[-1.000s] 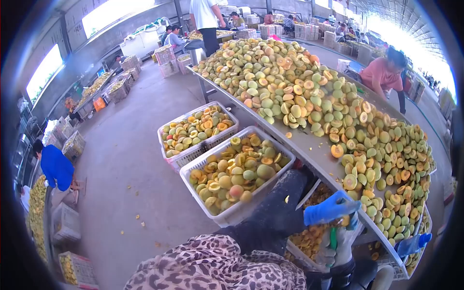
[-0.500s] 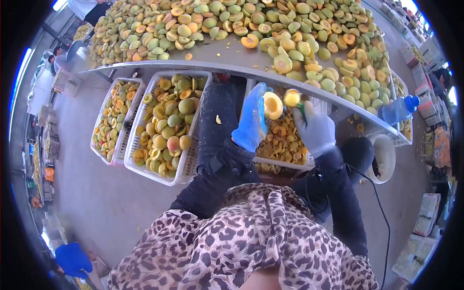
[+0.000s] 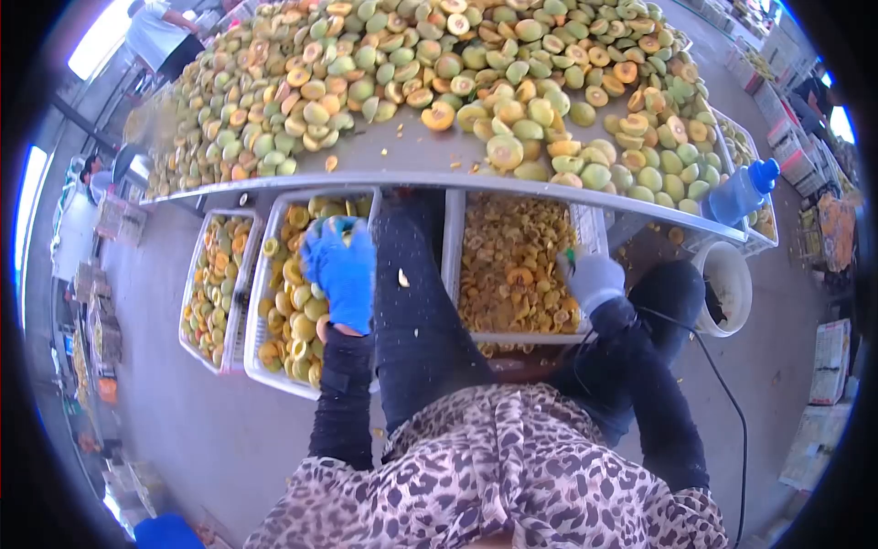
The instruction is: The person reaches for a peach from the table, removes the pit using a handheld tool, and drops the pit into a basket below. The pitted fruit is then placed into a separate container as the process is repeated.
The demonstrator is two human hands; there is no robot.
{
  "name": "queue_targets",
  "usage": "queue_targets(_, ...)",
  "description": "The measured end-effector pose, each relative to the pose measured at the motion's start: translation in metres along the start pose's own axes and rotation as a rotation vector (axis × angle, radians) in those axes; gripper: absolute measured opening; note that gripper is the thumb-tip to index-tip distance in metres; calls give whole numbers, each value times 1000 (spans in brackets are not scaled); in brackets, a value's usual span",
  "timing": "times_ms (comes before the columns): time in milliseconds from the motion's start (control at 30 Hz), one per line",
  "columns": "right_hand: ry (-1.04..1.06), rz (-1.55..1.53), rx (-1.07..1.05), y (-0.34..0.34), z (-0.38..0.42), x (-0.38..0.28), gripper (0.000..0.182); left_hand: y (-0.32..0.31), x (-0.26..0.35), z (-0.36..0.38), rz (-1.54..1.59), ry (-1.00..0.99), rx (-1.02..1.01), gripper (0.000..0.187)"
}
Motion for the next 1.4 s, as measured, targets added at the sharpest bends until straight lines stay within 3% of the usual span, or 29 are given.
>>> queue_targets(33,-10,-6,7,-4,3,-1,38,-4,8,-9,2,-14,1,15)
queue_targets(100,51,-155,-100,-24,0,-7,35,-13,44,-27,241,-271,158,21)
queue_targets(167,94,-198,-93,-27,3,-19,34,-52,103,-38,378,-616,-26,50)
queue_targets(200,136,-238,-91,-26,4,-26,34,-71,130,-46,435,-540,-190,56)
queue_targets(267,133,-268,-105,-16,10,-35,34,-138,159,-61,469,-669,-217,59)
queue_targets(300,121,-270,-124,-17,11,-36,33,-140,172,-65,478,-685,-203,59)
queue_targets(367,129,-284,-149,-18,16,-35,33,-165,190,-61,61,-678,-393,58)
queue_targets(500,116,-241,-225,-31,17,-28,34,-173,198,-64,-2,-625,-394,50)
queue_targets(567,118,-246,-294,-35,17,-29,33,-181,180,-70,461,-332,-707,43)
queue_targets(633,194,-348,-168,-19,15,-32,27,-185,170,-75,619,-404,-555,44)
queue_targets(700,304,-534,-99,-10,14,-34,23,-203,160,-80,713,-259,-616,37)
queue_targets(767,306,-795,-121,16,12,-41,22,-208,157,-83,1070,-258,-487,32)
queue_targets(800,288,-985,-177,32,16,-43,22,-198,153,-80,1064,-255,-493,32)
queue_targets(867,273,-1110,-180,52,21,-40,21,-180,148,-77,1971,333,-667,29)
queue_targets(900,263,-1227,-196,57,23,-40,21,-156,157,-66,1971,334,-669,29)
queue_targets(967,292,-1162,-176,61,22,-42,21,-111,174,-24,2448,589,-701,28)
queue_targets(1000,356,-949,-28,65,23,-45,22,-106,173,-5,2478,726,-757,31)
queue_targets(1033,412,-731,118,70,27,-49,23,-98,169,10,2476,743,-751,31)
queue_targets(1133,405,-708,146,77,36,-58,24,-68,173,40,2408,438,-1016,46)
queue_targets(1300,464,-633,251,113,54,-66,28,-43,159,54,2111,310,-940,51)
queue_targets(1367,471,-597,223,114,58,-71,30,-26,163,54,1938,-95,-925,43)
queue_targets(1400,488,-586,226,113,59,-74,31,-23,164,57,1941,-97,-928,43)
Point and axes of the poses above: each hand's wrist, its own z-axis away from the middle knuckle, its own y-axis out of the back of the hand, x = y × z, the point moved 6 cm from there along -z, towards the middle knuckle, and after that the axes turned 9 degrees about -x, right-handed, at the moved point
